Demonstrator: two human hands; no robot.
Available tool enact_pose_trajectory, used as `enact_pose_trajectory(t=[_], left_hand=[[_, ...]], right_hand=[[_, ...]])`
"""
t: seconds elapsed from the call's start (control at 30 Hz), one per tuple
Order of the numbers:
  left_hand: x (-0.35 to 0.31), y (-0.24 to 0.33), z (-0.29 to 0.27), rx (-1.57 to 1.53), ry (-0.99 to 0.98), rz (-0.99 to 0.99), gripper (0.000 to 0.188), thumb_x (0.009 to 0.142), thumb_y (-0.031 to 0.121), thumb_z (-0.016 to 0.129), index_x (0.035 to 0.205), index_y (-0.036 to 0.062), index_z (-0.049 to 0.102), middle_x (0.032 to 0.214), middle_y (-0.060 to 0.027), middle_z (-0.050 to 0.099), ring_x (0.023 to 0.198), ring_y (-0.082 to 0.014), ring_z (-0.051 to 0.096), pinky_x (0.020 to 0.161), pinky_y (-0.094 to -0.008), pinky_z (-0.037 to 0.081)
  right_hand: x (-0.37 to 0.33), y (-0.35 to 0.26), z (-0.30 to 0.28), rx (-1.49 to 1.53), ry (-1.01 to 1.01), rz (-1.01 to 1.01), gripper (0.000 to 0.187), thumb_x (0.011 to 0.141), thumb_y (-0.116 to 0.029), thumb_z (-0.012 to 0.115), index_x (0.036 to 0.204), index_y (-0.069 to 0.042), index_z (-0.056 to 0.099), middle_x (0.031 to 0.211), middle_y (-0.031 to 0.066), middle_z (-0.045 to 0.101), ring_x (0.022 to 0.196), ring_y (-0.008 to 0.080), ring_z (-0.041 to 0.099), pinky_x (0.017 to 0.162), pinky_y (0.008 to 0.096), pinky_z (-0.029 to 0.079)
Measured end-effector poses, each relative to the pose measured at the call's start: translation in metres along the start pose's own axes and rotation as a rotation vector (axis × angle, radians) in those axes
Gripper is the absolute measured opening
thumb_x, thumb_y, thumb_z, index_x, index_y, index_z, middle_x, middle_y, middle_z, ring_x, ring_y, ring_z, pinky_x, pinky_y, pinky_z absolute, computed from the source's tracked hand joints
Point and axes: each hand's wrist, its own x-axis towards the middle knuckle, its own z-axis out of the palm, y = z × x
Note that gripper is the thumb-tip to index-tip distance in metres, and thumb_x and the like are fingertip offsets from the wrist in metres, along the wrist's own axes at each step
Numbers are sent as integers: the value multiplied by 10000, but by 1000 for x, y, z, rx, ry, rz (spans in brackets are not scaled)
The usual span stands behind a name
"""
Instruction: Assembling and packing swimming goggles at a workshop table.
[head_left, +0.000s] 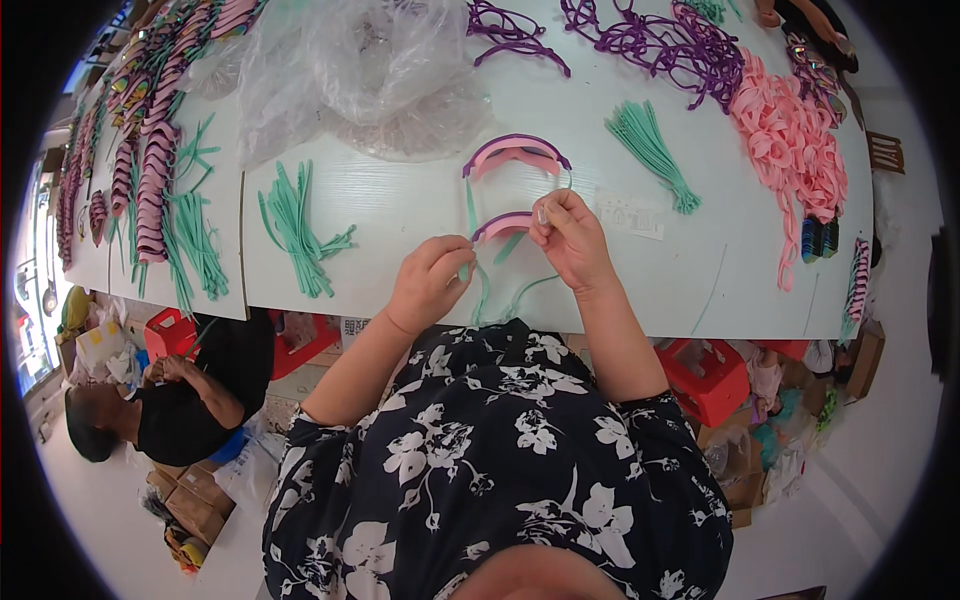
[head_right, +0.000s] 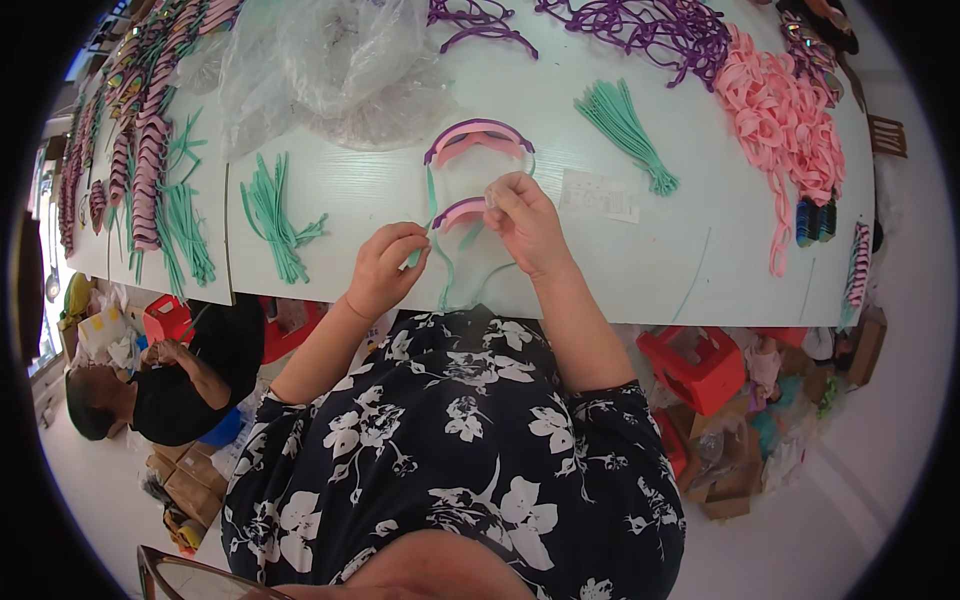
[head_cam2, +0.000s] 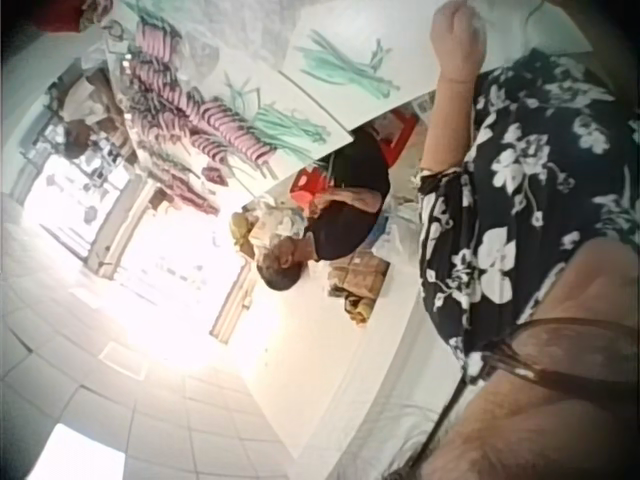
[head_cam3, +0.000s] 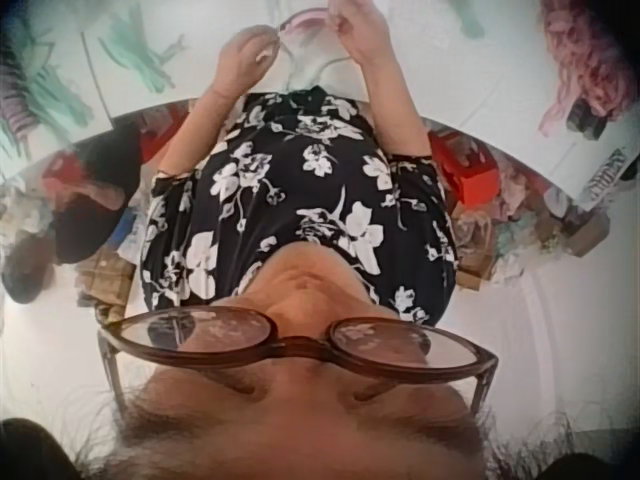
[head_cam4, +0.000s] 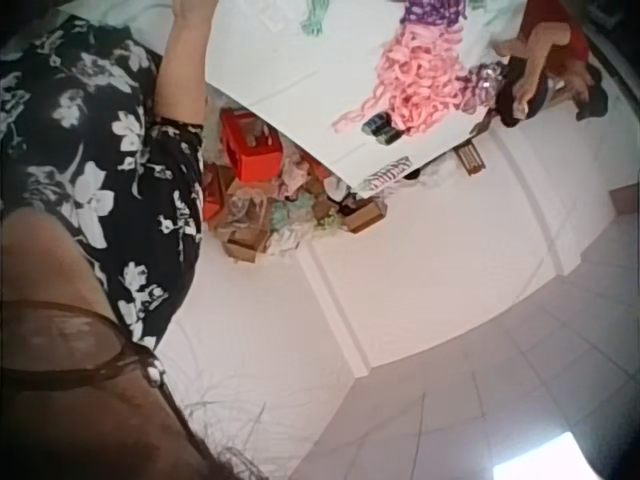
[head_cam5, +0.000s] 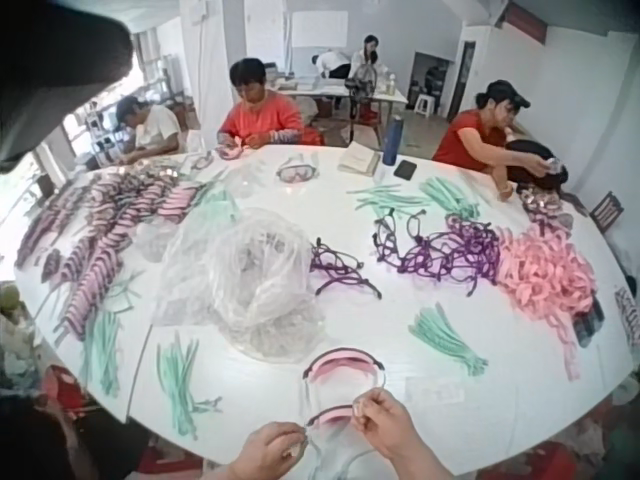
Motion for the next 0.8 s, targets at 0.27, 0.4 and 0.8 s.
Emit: enact_pose_trajectory(t=[0.27,0.4,0.8], left_hand=[[7,14,15,-23,-22,1,375,685,-99,624,1035,33,597,918,-79,658,717,-246,612,620,-333,505],[11,12,19,-5,-44,42,358,703,-77,629,1041,38,601,903,-69,663,687,-236,609,602,-331,502],[34,19,36,-594,45,-619,126,903,104,616,1004,33,646,863,-49,639,717,-132,565,649,-266,463]], right_hand=[[-1,-2,1,-35,33,5,57,950,-95,543,910,-59,523,820,29,519,704,92,458,627,248,388],[-2,-1,-8,-21,6,3,25,938,-83,563,934,-68,543,856,20,540,717,86,474,634,252,391],[-8,3,5,-19,45,52,50,950,-110,554,939,-61,549,828,0,537,712,86,473,653,256,406]])
